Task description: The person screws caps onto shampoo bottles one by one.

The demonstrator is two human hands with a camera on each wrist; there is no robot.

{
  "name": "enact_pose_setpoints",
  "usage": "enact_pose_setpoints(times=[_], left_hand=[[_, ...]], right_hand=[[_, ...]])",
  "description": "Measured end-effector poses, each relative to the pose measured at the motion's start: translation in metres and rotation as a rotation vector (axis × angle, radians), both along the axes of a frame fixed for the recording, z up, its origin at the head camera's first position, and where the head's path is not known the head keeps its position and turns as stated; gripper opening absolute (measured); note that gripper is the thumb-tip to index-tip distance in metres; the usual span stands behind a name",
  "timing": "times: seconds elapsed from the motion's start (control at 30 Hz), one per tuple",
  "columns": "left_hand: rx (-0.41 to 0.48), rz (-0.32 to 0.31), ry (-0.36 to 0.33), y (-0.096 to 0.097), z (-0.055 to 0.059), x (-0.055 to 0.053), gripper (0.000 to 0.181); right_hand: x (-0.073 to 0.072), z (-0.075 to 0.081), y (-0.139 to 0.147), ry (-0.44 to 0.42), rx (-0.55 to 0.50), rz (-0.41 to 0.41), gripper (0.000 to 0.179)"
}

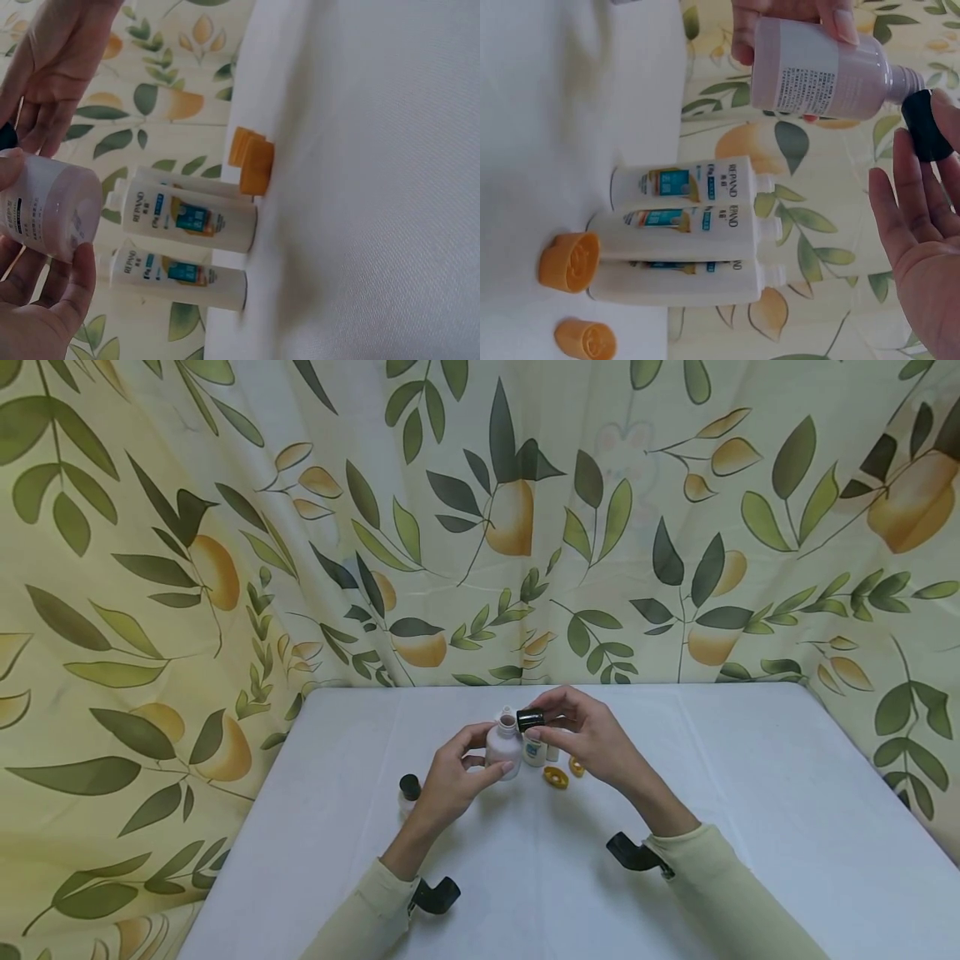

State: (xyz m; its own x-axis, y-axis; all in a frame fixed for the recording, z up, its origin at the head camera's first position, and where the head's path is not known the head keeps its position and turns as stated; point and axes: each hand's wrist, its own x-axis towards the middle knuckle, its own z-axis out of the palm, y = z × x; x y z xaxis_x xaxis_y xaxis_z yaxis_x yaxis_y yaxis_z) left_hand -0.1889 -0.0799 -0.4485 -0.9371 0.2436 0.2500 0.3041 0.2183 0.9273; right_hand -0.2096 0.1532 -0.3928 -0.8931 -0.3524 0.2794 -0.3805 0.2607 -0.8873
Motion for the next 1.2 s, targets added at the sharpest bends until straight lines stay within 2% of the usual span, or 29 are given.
enact_pose_setpoints(times=[0.27, 0.53, 0.7, 0.93, 1.2], left_hand=[[0.016, -0.001, -0.011, -0.001, 0.000, 0.000, 0.056], [0.042, -0.018, -0.013, 0.000, 0.001, 0.001, 0.055], [0.063, -0.021, -0.028, 0.001, 0.001, 0.000, 0.055], [0.090, -0.032, -0.038, 0.005, 0.001, -0.002, 0.056], [0.117, -0.040, -0.047, 0.009, 0.000, -0.002, 0.056]], right_hand=[[0.001, 0.001, 0.002, 0.035, 0.014, -0.013, 0.034], [0.001, 0.003, 0.003, 0.086, -0.042, 0.033, 0.036], [-0.001, 0.004, 0.003, 0.115, -0.030, 0.035, 0.038], [-0.005, 0.006, 0.004, 0.107, -0.032, 0.032, 0.036], [-0.006, 0.011, 0.006, 0.161, -0.008, 0.035, 0.037]])
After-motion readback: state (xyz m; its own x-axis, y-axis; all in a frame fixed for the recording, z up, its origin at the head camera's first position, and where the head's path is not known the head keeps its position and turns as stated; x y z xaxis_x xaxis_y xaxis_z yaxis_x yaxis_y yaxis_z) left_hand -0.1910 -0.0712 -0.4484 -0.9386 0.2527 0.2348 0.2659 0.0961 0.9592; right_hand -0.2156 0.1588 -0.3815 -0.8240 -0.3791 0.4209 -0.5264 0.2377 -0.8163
